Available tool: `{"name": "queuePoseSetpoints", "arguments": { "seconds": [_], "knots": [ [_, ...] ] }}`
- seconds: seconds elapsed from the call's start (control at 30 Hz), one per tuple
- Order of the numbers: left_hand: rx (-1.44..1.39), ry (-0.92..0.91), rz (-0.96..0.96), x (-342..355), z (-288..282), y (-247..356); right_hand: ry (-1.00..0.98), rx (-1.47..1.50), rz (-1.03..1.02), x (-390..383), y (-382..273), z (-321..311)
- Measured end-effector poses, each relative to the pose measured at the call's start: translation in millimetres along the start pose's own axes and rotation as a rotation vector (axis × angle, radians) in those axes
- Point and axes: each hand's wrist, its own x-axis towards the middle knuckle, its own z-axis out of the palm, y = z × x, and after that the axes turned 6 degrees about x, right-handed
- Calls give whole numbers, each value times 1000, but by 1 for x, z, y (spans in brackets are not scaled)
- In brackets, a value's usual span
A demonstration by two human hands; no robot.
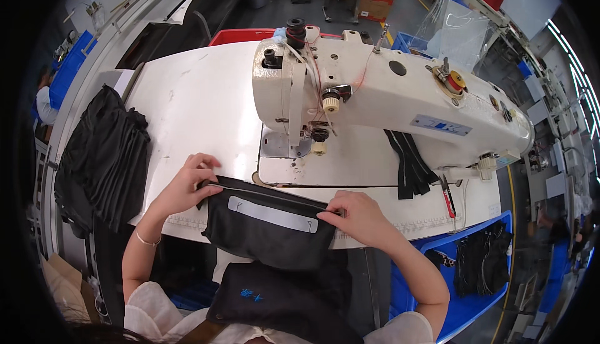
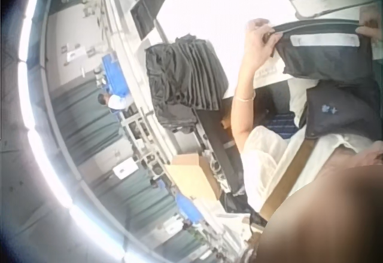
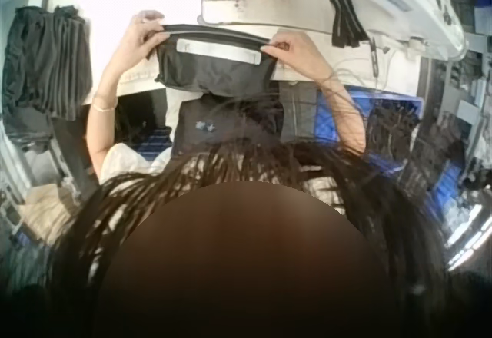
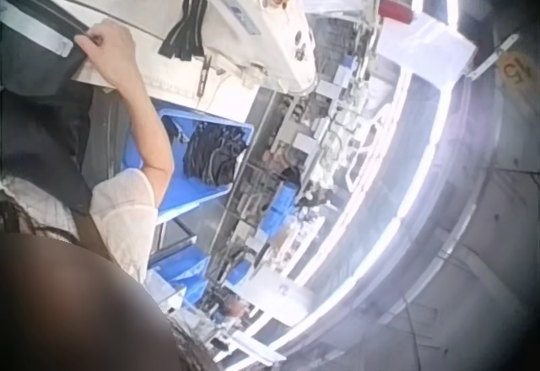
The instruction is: Sewing zippers onto black fabric components using an industrial sewing machine.
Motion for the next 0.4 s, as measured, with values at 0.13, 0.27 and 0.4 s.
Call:
{"name": "queuePoseSetpoints", "arguments": {
  "seconds": [0.13, 0.27, 0.4],
  "knots": [
    [-230, -149, -334, -5, -20, 30, 131, -153, -261, -5, -34, 4],
    [-402, 11, -202, 4, -29, 79, 144, -221, -692, 10, -61, 23],
    [-217, 72, 118, 3, -42, 81, 43, -64, -667, 18, -62, 37]
  ]
}}
